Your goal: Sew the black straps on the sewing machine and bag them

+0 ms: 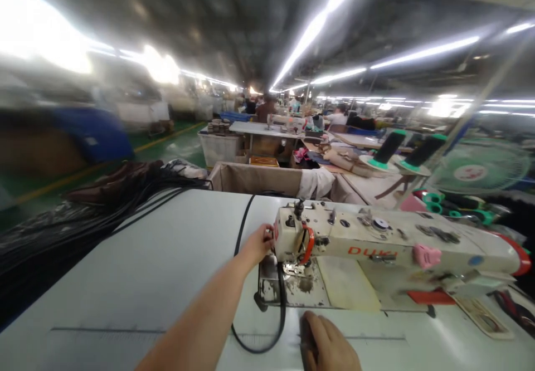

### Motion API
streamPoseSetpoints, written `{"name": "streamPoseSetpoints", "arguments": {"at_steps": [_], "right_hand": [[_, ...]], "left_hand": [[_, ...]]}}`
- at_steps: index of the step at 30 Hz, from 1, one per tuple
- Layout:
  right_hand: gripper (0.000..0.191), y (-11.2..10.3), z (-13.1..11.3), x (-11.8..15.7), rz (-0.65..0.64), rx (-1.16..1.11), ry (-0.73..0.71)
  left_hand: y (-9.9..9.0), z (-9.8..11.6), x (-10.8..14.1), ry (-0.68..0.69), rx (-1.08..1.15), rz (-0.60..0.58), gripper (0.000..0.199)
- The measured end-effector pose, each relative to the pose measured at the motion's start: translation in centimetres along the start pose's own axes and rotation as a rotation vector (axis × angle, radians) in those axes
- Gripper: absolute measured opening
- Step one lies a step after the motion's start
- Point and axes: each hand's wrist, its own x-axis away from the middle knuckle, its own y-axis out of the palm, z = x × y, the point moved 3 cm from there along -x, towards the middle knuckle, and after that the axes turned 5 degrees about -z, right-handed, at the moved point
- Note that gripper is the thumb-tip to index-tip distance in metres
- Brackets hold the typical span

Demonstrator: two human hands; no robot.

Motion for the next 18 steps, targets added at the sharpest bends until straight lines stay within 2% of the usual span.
{"name": "streamPoseSetpoints", "arguments": {"at_steps": [6,12,18], "right_hand": [[0.045,-1.1,0.0,-0.5,-0.046,-0.061,-0.003],[0.04,-1.6,1.2,-0.8,-0.123,-0.051,-0.119],[0.033,-1.6,1.2,-0.8,-0.127,-0.029,-0.088]], "left_hand": [[-0.5,-0.4,0.1,-0.022,-0.066,0.027,0.028],[-1.0,-0.4,0.3,-0.059,-0.108,0.047,0.025],[-0.9,-0.7,0.2,-0.07,-0.097,0.032,0.016]]}}
